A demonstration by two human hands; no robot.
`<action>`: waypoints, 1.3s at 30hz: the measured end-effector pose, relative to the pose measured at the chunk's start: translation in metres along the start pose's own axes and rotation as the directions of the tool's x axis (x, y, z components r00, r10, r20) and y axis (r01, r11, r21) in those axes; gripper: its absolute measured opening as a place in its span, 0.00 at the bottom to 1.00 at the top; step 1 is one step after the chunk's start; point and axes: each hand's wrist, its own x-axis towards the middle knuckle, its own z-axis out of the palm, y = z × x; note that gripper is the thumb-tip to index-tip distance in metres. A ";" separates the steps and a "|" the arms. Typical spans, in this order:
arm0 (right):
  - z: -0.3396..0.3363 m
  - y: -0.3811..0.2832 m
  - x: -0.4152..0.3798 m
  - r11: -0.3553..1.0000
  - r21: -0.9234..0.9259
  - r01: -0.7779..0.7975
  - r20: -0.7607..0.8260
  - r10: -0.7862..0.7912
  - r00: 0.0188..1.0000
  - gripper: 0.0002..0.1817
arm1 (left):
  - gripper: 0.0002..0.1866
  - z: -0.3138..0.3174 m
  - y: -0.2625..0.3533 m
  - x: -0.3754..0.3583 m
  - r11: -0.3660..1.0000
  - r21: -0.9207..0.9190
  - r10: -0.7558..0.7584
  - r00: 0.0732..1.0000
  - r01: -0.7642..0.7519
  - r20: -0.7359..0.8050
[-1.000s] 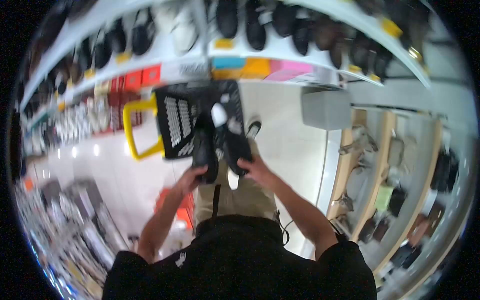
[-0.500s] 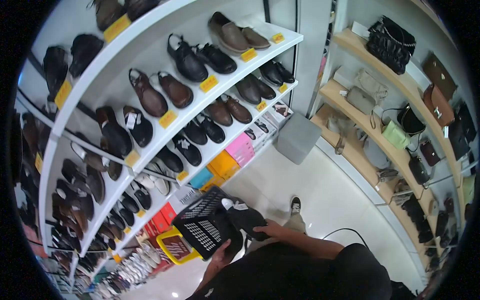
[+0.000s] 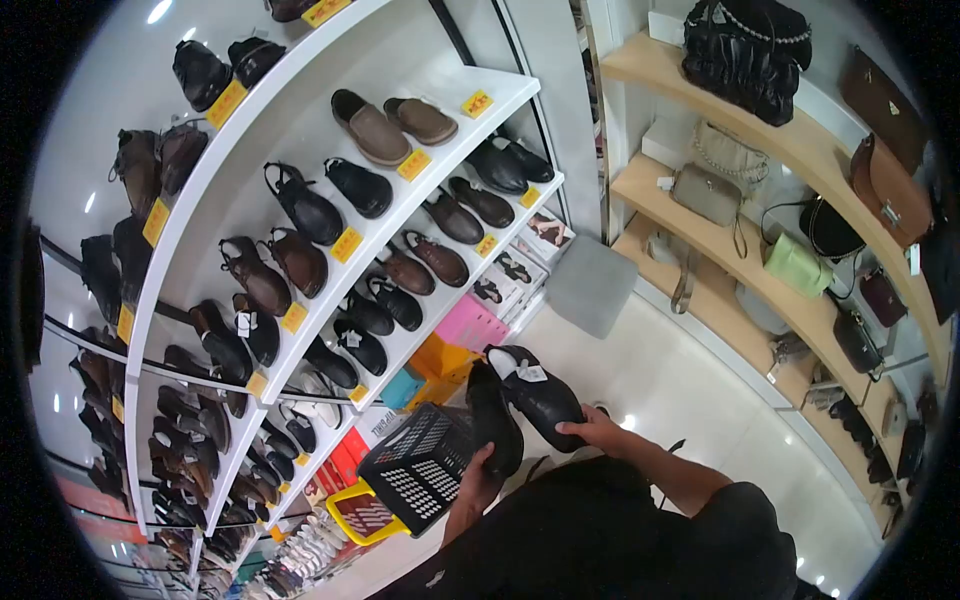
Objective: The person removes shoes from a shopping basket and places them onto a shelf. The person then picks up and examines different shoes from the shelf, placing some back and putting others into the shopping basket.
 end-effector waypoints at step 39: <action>-0.063 -0.504 0.126 0.616 -0.407 0.674 -0.188 -0.779 0.599 0.46 | 0.42 0.127 0.216 0.139 0.767 0.585 0.189 0.964 -0.264 0.188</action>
